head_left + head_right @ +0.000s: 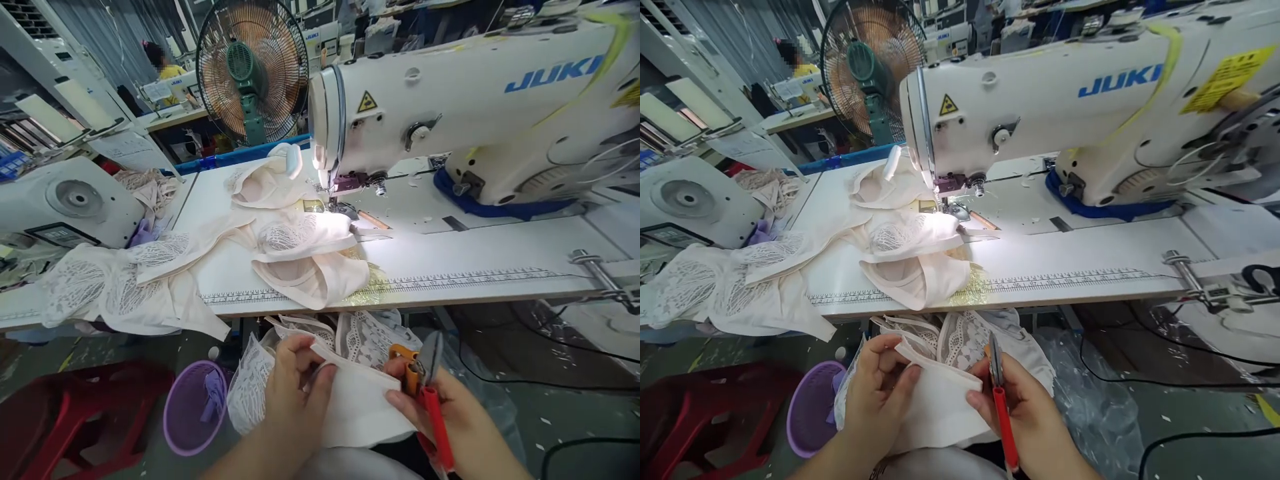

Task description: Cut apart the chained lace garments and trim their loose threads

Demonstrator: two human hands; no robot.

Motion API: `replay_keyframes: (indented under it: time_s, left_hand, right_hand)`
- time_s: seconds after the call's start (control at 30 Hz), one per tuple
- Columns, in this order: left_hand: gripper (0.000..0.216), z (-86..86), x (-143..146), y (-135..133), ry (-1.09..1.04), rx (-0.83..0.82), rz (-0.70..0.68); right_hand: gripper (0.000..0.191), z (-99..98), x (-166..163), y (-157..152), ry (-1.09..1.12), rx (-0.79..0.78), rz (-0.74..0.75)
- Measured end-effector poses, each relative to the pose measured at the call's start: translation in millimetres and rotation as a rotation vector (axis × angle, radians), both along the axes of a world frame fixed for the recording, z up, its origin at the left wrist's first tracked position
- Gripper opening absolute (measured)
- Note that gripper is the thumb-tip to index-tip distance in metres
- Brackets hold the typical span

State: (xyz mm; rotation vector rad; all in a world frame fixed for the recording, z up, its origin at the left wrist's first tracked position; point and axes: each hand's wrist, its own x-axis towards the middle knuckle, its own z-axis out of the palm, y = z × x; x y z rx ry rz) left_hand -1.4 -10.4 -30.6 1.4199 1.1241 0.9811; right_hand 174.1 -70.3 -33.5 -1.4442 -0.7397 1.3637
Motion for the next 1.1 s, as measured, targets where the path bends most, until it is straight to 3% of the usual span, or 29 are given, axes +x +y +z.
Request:
replay_keyframes:
  time_s: [0.17, 0.33, 0.5, 0.57, 0.63, 0.73, 0.8, 0.87, 0.93, 1.0, 1.1]
  left_hand:
    - [0.05, 13.2, 3.7, 3.6, -0.107, -0.107, 0.027]
    - [0.018, 24.3, -0.8, 7.5, -0.131, -0.222, 0.065]
    - [0.018, 20.7, -6.3, 17.2, -0.14, -0.292, 0.006]
    - [0.016, 21.6, -8.8, 20.5, -0.058, -0.25, -0.003]
    - [0.017, 27.3, -12.2, 23.2, 0.095, -0.039, 0.004]
    - [0.039, 45.4, -13.4, 25.6, 0.343, 0.582, -0.053]
    - [0.04, 59.7, -7.5, 26.5, 0.464, 0.928, -0.282]
    - [0.027, 69.9, 2.7, 28.1, 0.578, 1.031, -0.556]
    - [0.014, 73.2, 12.8, 30.9, 0.711, 0.932, -0.722]
    - [0.017, 70.9, 18.8, 34.5, 0.758, 0.728, -0.82]
    - [0.019, 64.6, 19.8, 39.3, 0.661, 0.363, -0.812]
  right_hand:
    - [0.035, 6.7, -2.0, 7.7, 0.031, 0.044, 0.019]
    - [0.026, 5.5, -0.7, 11.2, 0.031, 0.205, 0.109]
    - [0.02, 1.2, -3.7, 12.5, 0.018, 0.305, 0.114]
    - [0.018, 0.7, -4.3, 13.8, -0.024, 0.304, 0.114]
    - [0.018, 1.3, -4.1, 14.9, -0.064, 0.28, 0.119]
    - [0.019, 3.2, -3.2, 14.8, -0.13, 0.275, 0.145]
    - [0.02, 4.5, -2.8, 14.0, -0.178, 0.283, 0.168]
    - [0.021, 6.0, -3.1, 13.2, -0.21, 0.291, 0.189]
    - [0.021, 7.7, -3.9, 12.8, -0.224, 0.294, 0.2]
    - [0.021, 9.7, -4.9, 12.6, -0.226, 0.275, 0.209]
    - [0.02, 11.7, -6.3, 11.5, -0.215, 0.238, 0.22]
